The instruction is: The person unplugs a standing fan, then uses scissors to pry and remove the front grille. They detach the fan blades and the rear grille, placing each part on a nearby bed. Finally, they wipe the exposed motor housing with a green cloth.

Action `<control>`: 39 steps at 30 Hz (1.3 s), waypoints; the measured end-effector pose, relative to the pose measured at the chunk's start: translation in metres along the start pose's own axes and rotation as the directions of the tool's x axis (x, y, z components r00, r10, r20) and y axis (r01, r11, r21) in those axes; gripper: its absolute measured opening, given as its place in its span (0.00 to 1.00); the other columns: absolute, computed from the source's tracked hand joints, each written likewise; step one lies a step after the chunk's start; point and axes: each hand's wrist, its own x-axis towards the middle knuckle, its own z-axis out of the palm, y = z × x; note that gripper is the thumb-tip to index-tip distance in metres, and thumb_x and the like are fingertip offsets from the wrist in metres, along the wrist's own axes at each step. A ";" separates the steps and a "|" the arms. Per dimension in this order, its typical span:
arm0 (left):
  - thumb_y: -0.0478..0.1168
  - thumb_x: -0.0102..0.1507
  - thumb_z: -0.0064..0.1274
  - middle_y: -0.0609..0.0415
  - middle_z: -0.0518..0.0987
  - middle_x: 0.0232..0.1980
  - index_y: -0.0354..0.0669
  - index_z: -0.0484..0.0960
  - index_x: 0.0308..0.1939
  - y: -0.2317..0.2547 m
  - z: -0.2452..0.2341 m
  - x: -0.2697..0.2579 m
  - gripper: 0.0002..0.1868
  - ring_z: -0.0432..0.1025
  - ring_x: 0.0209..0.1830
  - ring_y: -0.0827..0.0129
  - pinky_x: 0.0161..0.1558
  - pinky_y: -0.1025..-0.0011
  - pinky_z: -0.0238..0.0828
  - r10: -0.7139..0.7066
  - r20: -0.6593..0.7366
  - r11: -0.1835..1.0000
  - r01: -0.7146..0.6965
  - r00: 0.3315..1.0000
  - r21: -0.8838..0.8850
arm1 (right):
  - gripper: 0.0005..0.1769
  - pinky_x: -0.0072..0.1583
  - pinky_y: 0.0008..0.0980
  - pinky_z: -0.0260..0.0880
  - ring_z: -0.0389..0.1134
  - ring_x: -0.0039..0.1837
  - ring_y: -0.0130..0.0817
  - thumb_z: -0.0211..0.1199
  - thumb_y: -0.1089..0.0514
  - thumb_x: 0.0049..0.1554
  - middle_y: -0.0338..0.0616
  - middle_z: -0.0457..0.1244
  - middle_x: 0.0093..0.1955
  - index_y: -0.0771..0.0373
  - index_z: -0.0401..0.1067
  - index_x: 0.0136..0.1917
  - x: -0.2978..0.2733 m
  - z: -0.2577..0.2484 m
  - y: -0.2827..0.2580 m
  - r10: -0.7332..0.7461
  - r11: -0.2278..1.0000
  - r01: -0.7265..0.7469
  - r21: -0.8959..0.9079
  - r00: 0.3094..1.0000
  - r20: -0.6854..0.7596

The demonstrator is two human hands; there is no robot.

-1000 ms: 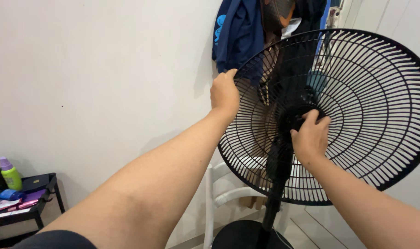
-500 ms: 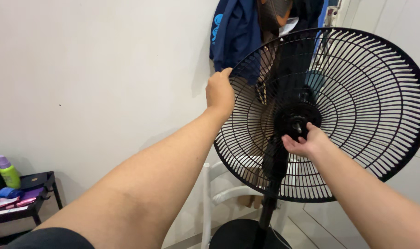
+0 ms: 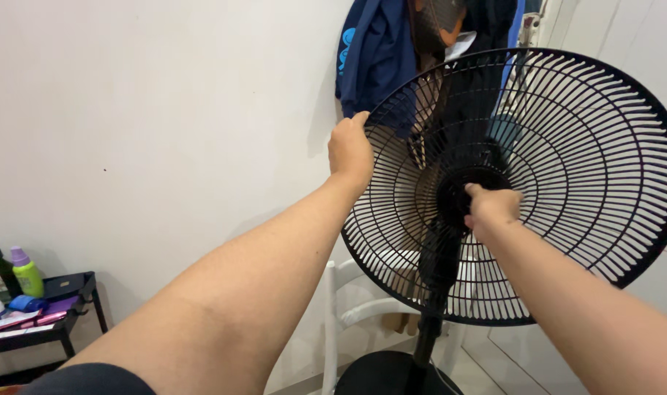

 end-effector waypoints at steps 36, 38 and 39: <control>0.31 0.66 0.42 0.43 0.80 0.48 0.47 0.82 0.57 0.006 -0.005 -0.007 0.19 0.75 0.50 0.47 0.51 0.56 0.72 -0.003 -0.017 1.000 0.003 1.000 0.006 | 0.27 0.70 0.58 0.61 0.59 0.74 0.56 0.47 0.47 0.66 0.59 0.53 0.74 0.61 0.59 0.73 0.040 -0.018 0.018 0.341 0.617 -0.548 0.564 0.833 0.436; 0.31 0.66 0.42 0.44 0.81 0.48 0.48 0.82 0.57 0.007 -0.006 -0.007 0.19 0.75 0.50 0.47 0.52 0.56 0.72 -0.003 -0.018 1.000 0.004 1.000 0.020 | 0.24 0.71 0.56 0.60 0.56 0.73 0.58 0.49 0.47 0.67 0.59 0.51 0.73 0.60 0.61 0.71 0.030 -0.023 0.012 0.340 0.673 -0.493 0.551 0.868 0.362; 0.30 0.66 0.42 0.44 0.80 0.48 0.47 0.82 0.57 0.007 -0.007 -0.008 0.20 0.75 0.50 0.47 0.52 0.56 0.72 0.003 -0.015 1.000 -0.003 1.000 0.014 | 0.22 0.71 0.56 0.58 0.56 0.72 0.57 0.50 0.47 0.66 0.56 0.54 0.72 0.59 0.64 0.68 0.023 -0.025 0.010 0.302 0.720 -0.446 0.531 0.891 0.338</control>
